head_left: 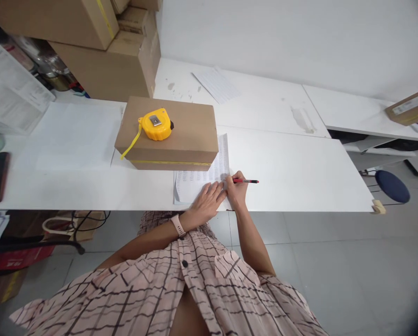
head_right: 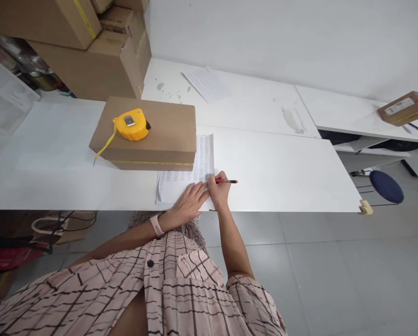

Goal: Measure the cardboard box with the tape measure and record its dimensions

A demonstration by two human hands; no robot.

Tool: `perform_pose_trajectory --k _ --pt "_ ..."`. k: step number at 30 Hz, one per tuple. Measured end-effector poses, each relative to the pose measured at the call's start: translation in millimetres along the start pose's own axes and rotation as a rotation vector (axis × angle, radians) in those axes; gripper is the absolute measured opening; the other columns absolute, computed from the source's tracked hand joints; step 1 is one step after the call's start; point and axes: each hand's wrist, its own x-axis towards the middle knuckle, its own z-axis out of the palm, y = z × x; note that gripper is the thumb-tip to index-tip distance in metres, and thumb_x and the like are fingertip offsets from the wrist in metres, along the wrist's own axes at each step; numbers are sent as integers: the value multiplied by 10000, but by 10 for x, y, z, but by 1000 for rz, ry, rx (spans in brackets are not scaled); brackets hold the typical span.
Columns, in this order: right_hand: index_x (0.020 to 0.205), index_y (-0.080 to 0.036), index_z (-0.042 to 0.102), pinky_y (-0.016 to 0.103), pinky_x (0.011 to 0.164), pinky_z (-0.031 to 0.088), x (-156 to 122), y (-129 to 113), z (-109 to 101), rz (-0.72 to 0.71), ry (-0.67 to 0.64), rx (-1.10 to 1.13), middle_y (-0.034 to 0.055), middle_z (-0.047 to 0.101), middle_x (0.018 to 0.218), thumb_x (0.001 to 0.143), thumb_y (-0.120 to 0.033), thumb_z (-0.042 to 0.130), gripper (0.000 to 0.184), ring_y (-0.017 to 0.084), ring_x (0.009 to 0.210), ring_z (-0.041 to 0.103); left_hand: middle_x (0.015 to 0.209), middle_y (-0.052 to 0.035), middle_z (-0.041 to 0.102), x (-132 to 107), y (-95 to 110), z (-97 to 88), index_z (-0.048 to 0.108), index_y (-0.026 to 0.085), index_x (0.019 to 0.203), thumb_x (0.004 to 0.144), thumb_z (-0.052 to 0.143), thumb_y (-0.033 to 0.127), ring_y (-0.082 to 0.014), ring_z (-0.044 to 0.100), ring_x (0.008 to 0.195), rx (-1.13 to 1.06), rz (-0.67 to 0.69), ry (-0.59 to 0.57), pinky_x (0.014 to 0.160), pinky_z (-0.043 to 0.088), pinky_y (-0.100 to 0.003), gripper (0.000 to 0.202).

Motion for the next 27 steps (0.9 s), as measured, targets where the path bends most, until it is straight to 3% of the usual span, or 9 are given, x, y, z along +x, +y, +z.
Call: perform_pose_trajectory --k 27 --pt "647 -239 368 261 569 289 1 16 -5 -12 0 -14 -87 350 606 783 -236 623 289 99 583 311 1679 -234 283 1 -2 -47 338 73 1584 934 624 330 -370 285 1554 -32 5 -12 1269 204 -517 756"
